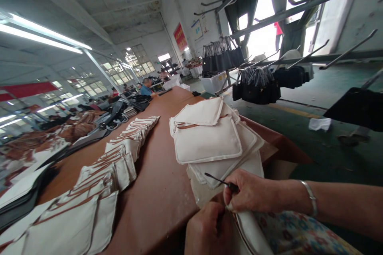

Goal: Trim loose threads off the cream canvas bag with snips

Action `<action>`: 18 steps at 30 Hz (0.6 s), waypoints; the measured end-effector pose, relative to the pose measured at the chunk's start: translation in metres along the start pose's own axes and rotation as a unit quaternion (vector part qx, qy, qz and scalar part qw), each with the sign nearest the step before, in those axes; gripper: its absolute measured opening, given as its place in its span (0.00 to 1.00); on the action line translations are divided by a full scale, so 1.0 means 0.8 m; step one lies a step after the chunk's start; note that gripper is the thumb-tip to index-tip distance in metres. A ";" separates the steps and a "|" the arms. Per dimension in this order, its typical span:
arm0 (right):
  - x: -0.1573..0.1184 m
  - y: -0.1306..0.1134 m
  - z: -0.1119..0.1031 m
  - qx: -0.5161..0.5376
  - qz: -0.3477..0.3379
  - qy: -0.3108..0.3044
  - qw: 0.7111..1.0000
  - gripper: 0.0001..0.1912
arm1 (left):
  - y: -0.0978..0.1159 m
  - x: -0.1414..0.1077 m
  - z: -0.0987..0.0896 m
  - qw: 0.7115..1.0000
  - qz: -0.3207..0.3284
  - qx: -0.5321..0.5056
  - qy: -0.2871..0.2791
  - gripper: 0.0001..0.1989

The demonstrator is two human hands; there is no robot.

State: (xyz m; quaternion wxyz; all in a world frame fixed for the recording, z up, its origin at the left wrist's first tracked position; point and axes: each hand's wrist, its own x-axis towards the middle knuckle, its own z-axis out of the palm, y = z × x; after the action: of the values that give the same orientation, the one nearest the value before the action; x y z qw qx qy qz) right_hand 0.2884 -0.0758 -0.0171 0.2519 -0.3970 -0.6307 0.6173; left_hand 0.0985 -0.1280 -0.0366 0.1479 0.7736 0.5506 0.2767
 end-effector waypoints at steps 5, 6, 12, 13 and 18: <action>-0.001 -0.005 0.002 -0.017 0.001 0.004 1.000 0.08 | -0.003 -0.003 0.004 0.980 0.109 0.156 0.062 0.11; -0.001 -0.007 0.002 -0.023 0.001 0.008 1.000 0.08 | -0.005 -0.004 0.004 0.965 0.134 0.210 0.076 0.11; -0.009 -0.003 -0.002 -0.048 0.013 0.004 0.999 0.07 | -0.022 -0.008 -0.018 0.972 0.092 0.194 0.100 0.14; -0.011 -0.002 -0.002 -0.044 0.015 0.003 0.999 0.07 | -0.023 -0.006 -0.023 0.988 0.054 0.115 0.087 0.14; -0.012 -0.003 -0.003 -0.011 -0.019 -0.009 1.000 0.06 | 0.001 0.019 -0.040 0.964 -0.091 -0.233 -0.092 0.22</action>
State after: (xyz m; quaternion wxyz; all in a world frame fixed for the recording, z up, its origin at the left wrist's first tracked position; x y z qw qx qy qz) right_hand 0.2950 -0.0819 -0.0130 0.2535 -0.3821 -0.6474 0.6087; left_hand 0.0840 -0.1163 -0.0062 0.3991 0.6864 0.5229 0.3102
